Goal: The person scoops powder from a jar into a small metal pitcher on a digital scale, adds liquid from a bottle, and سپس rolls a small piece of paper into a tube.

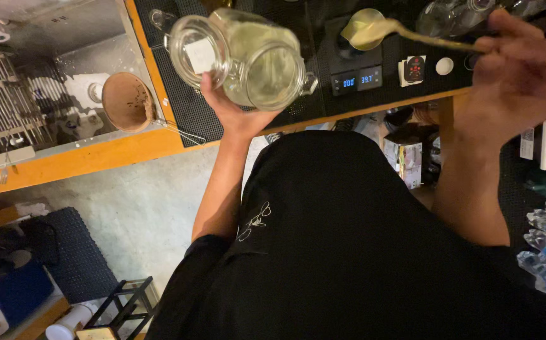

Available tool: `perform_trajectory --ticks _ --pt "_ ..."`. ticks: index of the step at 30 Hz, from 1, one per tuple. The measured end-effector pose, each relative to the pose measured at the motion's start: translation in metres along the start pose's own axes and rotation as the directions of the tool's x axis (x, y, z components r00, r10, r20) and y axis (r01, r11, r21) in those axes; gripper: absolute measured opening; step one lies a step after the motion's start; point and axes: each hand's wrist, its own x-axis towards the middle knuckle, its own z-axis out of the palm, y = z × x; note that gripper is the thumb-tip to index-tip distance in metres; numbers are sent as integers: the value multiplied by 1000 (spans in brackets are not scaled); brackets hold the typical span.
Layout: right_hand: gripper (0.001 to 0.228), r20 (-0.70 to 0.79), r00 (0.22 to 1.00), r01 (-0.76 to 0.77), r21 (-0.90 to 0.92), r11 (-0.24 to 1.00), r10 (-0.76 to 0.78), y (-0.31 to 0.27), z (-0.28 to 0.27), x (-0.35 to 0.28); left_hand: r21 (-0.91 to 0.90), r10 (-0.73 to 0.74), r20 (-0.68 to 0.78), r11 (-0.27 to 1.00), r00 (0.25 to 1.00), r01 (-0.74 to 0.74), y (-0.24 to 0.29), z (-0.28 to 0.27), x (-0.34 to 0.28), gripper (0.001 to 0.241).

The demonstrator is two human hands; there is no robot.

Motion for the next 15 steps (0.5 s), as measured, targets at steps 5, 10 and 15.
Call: perform_trajectory --ticks 5,10,15 --pt "10 105 961 240 155 958 -257 -61 47 -7 186 135 -95 976 986 -116 16 9 33 147" --pt "12 285 847 468 -1 884 -448 -103 76 4 345 361 -190 895 913 -282 15 12 57 152" --pt "19 302 517 845 -36 533 -801 -117 88 38 -869 -324 -198 494 925 -13 19 -10 71 106"
